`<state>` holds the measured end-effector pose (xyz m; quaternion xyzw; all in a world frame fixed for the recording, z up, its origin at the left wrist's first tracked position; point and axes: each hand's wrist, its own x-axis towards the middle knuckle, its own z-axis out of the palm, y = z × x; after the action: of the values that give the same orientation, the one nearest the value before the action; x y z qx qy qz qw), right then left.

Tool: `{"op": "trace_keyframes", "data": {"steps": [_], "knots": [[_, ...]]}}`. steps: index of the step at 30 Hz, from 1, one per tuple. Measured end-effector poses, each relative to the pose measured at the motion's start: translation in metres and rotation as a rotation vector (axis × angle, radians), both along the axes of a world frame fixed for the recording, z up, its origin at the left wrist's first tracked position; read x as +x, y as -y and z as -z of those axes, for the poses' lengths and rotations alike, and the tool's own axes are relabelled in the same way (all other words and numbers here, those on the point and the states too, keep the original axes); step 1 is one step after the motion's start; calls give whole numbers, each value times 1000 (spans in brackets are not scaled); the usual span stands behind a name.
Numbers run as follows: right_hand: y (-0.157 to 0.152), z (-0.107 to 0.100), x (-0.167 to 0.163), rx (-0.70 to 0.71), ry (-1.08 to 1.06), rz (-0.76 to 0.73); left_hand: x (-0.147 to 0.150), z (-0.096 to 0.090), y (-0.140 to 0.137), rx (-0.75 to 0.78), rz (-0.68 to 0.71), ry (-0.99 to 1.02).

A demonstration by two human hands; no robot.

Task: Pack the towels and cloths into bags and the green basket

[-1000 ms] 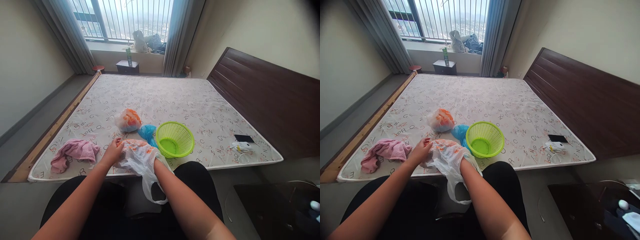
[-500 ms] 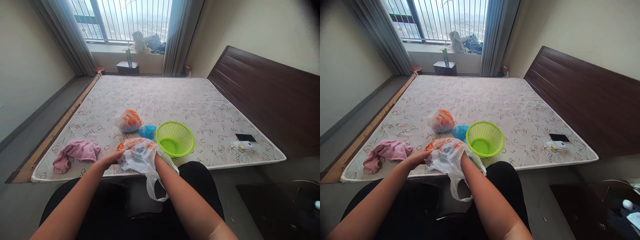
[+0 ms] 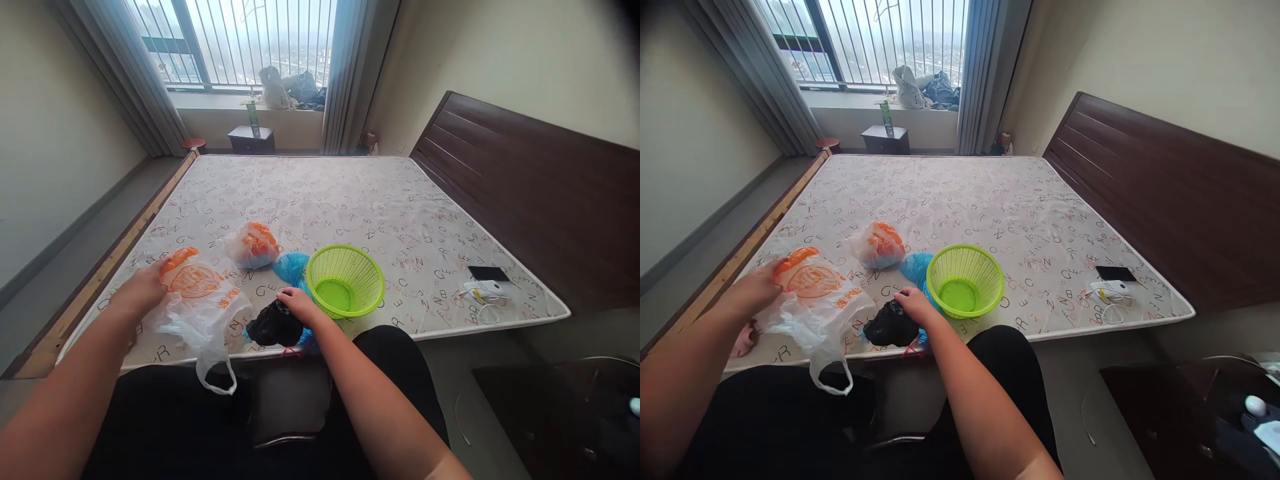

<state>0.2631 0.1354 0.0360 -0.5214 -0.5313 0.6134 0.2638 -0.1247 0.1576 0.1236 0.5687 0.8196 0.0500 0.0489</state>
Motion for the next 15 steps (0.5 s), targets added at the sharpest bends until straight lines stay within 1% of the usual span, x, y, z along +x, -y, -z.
{"op": "trace_keyframes", "data": {"steps": [1,3,5,7,9,11,13,14,15], "knots": [[-2,-1,1,8,-23,58,-6,-3,-9,-29,-14,-18],[-6,-2,2,31,-53,146,-12,-8,-25,-17,18,-27],[-8,0,4,58,-54,190,-11,-12,-35,73,102,-20],[-8,3,4,70,-44,211,-2,-15,-38,178,160,-20],[-8,6,4,68,-35,220,14,-15,-34,280,183,-10],[-7,7,2,70,-36,228,36,-12,-24,318,207,53],[-7,6,1,84,-61,241,62,-5,-7,238,225,190],[-7,4,0,89,-89,250,76,-1,4,145,228,292],[-6,3,-1,86,-129,256,90,5,15,20,230,431]]}}
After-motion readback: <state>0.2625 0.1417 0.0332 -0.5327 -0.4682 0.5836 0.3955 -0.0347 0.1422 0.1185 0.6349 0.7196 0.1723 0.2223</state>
